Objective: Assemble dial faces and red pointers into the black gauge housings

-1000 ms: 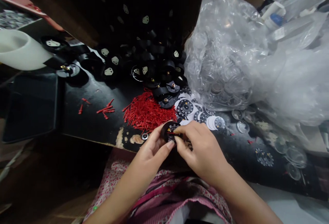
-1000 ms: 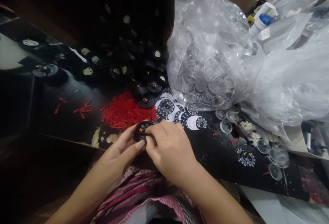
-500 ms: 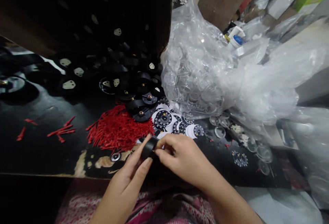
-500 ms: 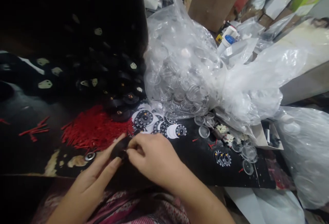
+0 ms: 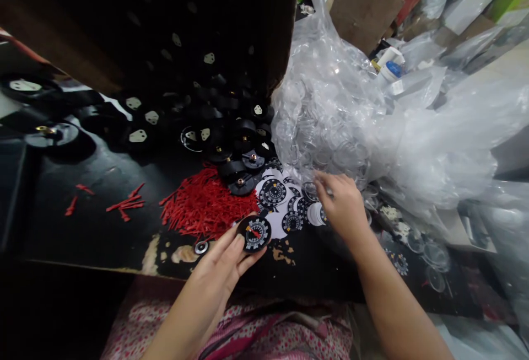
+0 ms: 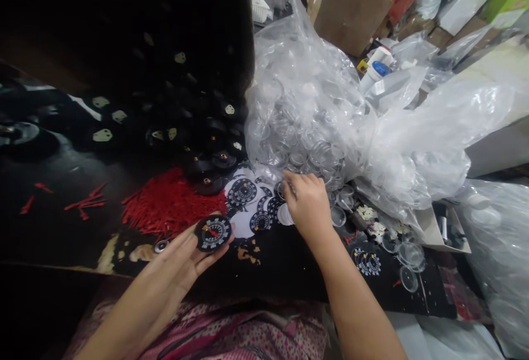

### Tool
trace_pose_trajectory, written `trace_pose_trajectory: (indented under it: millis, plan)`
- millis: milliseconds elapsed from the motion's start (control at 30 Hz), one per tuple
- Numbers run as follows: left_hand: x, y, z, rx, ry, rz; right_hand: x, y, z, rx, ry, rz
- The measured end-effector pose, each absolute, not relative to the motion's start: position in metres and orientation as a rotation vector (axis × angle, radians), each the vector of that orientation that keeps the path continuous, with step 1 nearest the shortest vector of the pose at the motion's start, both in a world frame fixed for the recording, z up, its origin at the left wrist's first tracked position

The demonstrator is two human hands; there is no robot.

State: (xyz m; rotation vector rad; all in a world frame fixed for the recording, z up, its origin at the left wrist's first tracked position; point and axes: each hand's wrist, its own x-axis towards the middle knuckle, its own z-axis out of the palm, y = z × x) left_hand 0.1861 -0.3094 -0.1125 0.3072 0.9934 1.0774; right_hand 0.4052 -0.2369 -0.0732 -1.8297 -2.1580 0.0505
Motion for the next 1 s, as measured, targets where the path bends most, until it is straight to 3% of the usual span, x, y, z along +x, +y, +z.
trace_pose_trajectory:
  millis: [167,400,533,667,867,1000]
  plan:
    - [0.192,-0.300,-0.098,0.071,0.880,0.962,0.365,-0.287,-0.073,-1.250,-2.294,0.100]
    - [0.191,-0.303,-0.100,0.150,0.880,1.016,0.352,-0.302,-0.083,-1.107,-2.286,0.149]
    - [0.193,-0.306,-0.108,0.338,0.898,0.979,0.355,-0.300,-0.078,-1.098,-2.144,0.383]
    - [0.193,-0.312,-0.117,0.632,0.918,0.923,0.354,-0.293,-0.069,-1.352,-1.991,0.637]
    - [0.191,-0.319,-0.118,0.887,0.936,0.873,0.332,-0.285,-0.078,-1.607,-2.053,0.365]
    - [0.193,-0.316,-0.113,0.893,0.970,0.915,0.324,-0.285,-0.083,-1.575,-1.955,0.421]
